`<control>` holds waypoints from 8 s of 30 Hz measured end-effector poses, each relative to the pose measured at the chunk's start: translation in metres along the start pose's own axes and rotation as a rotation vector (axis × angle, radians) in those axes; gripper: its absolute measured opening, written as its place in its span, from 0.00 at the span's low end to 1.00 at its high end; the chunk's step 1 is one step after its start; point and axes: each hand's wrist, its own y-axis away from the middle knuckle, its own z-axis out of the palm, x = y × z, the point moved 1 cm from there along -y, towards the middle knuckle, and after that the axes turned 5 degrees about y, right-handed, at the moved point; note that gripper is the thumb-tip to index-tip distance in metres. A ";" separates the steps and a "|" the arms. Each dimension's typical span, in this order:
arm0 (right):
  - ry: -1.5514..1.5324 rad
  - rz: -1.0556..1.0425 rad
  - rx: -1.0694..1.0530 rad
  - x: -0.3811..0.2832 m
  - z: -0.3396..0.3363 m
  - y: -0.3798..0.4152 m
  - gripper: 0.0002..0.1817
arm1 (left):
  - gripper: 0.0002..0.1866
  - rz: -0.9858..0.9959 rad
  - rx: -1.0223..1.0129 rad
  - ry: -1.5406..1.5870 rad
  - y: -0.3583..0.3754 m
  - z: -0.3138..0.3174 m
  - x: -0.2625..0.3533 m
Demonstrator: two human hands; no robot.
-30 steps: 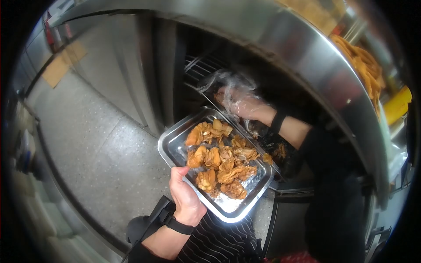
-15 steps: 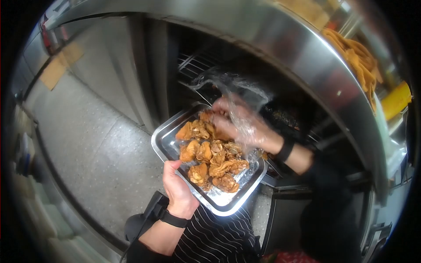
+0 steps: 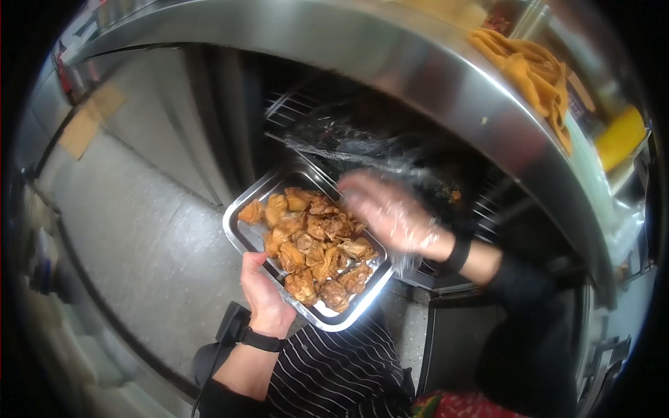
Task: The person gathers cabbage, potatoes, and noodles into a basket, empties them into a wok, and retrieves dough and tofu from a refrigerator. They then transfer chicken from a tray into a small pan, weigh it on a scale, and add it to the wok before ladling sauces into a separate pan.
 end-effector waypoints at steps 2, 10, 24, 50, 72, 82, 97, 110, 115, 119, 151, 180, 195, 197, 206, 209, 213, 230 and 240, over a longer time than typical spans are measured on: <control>0.031 0.427 -0.212 0.019 -0.026 -0.006 0.16 | 0.25 -0.029 -0.069 -0.036 0.000 -0.004 -0.001; -0.711 0.615 -0.445 0.084 -0.090 0.042 0.17 | 0.23 -0.046 0.074 -0.031 0.001 0.002 -0.002; 0.566 0.611 -0.005 0.245 -0.093 0.016 0.21 | 0.23 -0.017 0.034 -0.003 -0.003 0.000 -0.004; 0.527 0.647 0.103 0.243 -0.088 -0.002 0.26 | 0.24 -0.114 -0.045 0.072 -0.013 -0.013 -0.008; 0.513 0.643 0.164 0.222 -0.082 -0.002 0.32 | 0.22 -0.088 0.022 0.044 -0.009 -0.010 -0.008; 0.470 0.771 0.089 0.245 -0.072 0.004 0.36 | 0.24 -0.144 0.026 0.067 -0.011 -0.015 -0.008; 0.418 0.822 0.077 0.297 -0.072 0.021 0.29 | 0.25 -0.160 -0.023 0.043 -0.014 -0.008 -0.003; 0.643 0.611 0.232 0.272 -0.080 0.032 0.14 | 0.25 -0.201 -0.037 0.083 -0.018 -0.014 -0.010; 0.551 0.684 0.142 0.263 -0.075 0.030 0.14 | 0.27 -0.170 -0.023 0.029 -0.012 -0.007 -0.007; 0.554 0.662 0.153 0.261 -0.075 0.026 0.14 | 0.27 -0.157 -0.046 0.042 -0.014 -0.011 -0.022; 0.550 0.719 0.067 0.251 -0.087 0.018 0.16 | 0.26 -0.221 -0.041 0.038 -0.017 -0.011 -0.005; 0.248 0.844 -0.174 0.013 -0.011 0.042 0.18 | 0.24 -0.195 0.030 -0.008 -0.014 -0.010 -0.004; -0.189 0.371 0.148 -0.054 0.013 0.021 0.16 | 0.24 -0.216 -0.014 0.010 -0.014 -0.008 -0.004; 0.152 0.133 0.113 -0.070 0.026 0.023 0.16 | 0.25 -0.237 -0.076 0.043 -0.013 -0.006 -0.003; 0.214 0.193 0.025 -0.084 0.043 0.041 0.42 | 0.25 -0.192 -0.029 0.055 -0.026 -0.022 -0.009; 0.361 0.182 0.023 -0.091 0.031 0.035 0.42 | 0.25 -0.260 -0.055 0.033 -0.026 -0.025 -0.006; 0.275 0.079 -0.011 -0.081 0.054 0.042 0.40 | 0.26 -0.261 -0.060 0.050 -0.018 -0.026 -0.006; 0.174 0.006 0.050 -0.085 0.069 0.024 0.33 | 0.28 -0.027 0.019 -0.077 -0.015 -0.027 0.015; 0.117 0.167 0.326 -0.063 0.058 0.005 0.35 | 0.27 0.010 0.015 0.038 -0.022 -0.043 0.024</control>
